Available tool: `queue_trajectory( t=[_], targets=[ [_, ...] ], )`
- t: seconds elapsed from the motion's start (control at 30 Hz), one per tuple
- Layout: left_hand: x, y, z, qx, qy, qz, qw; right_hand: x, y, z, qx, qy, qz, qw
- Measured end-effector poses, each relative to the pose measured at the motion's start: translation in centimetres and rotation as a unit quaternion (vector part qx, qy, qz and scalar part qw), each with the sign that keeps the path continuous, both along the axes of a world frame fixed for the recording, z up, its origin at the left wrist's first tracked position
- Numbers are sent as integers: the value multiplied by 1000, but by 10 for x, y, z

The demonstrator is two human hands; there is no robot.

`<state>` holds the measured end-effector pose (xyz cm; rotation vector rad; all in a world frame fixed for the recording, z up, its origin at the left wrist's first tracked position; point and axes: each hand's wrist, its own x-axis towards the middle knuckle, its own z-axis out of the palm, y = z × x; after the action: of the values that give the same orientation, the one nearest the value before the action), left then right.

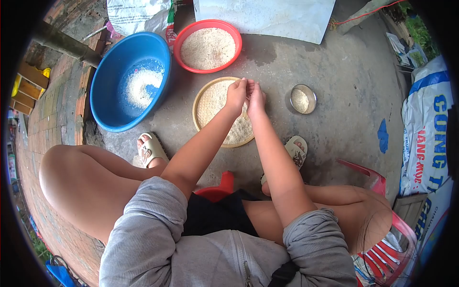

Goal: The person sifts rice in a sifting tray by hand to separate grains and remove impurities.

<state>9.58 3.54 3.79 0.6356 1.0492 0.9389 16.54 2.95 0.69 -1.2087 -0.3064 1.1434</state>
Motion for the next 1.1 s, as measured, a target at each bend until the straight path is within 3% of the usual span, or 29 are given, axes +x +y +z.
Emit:
queue_trajectory(
  t=[0.03,0.07,0.17,0.27,0.3,0.37,0.43,0.5,0.57,0.6,0.63,0.67,0.7,0.77,0.8,0.87,0.93,1.0,1.03,1.1],
  targets=[
    [5,-1,1,83,113,-71,988,6,5,-13,-49,185,4,981],
    [8,-2,-9,208,270,-140,930,16,8,-37,21,289,109,951],
    [20,-7,-12,296,313,-143,891,12,-7,5,4,317,17,948],
    [32,-14,-11,422,370,-140,816,26,-13,10,34,290,15,956],
    [32,-15,-5,423,367,-140,816,32,-13,8,55,257,18,965],
    [26,-15,20,476,409,-107,771,68,4,0,-4,221,69,973],
    [17,-8,26,471,440,-111,756,91,17,11,-16,313,-126,941],
    [2,6,23,354,429,-104,825,125,19,23,-32,232,-169,957],
    [-20,22,0,302,446,-58,841,151,12,33,-121,5,-159,980],
    [-32,30,-12,286,464,-34,838,160,10,35,-120,4,-157,980],
    [-46,35,-23,268,482,-11,834,166,8,35,-208,-140,-125,960],
    [-60,39,-34,254,509,9,822,168,5,34,-288,-279,-89,912],
    [-74,40,-42,239,536,29,809,156,2,38,-289,-278,-88,912],
    [-94,31,-47,211,587,68,779,116,-6,55,-404,-519,-144,739],
    [-104,23,-50,183,633,106,744,106,-15,43,-323,-619,-142,702],
    [-122,6,-61,175,668,118,714,68,-26,43,-220,-678,-79,697],
    [-137,-14,-70,166,700,132,682,37,-38,25,-204,-669,-13,715],
    [-149,-33,-72,206,728,66,650,20,-55,4,-238,-640,8,731],
    [-149,-41,-69,205,730,68,649,20,-66,-8,-236,-639,10,732],
    [-146,-50,-62,136,715,-43,684,27,-85,-29,-253,-634,86,726]
  ],
)
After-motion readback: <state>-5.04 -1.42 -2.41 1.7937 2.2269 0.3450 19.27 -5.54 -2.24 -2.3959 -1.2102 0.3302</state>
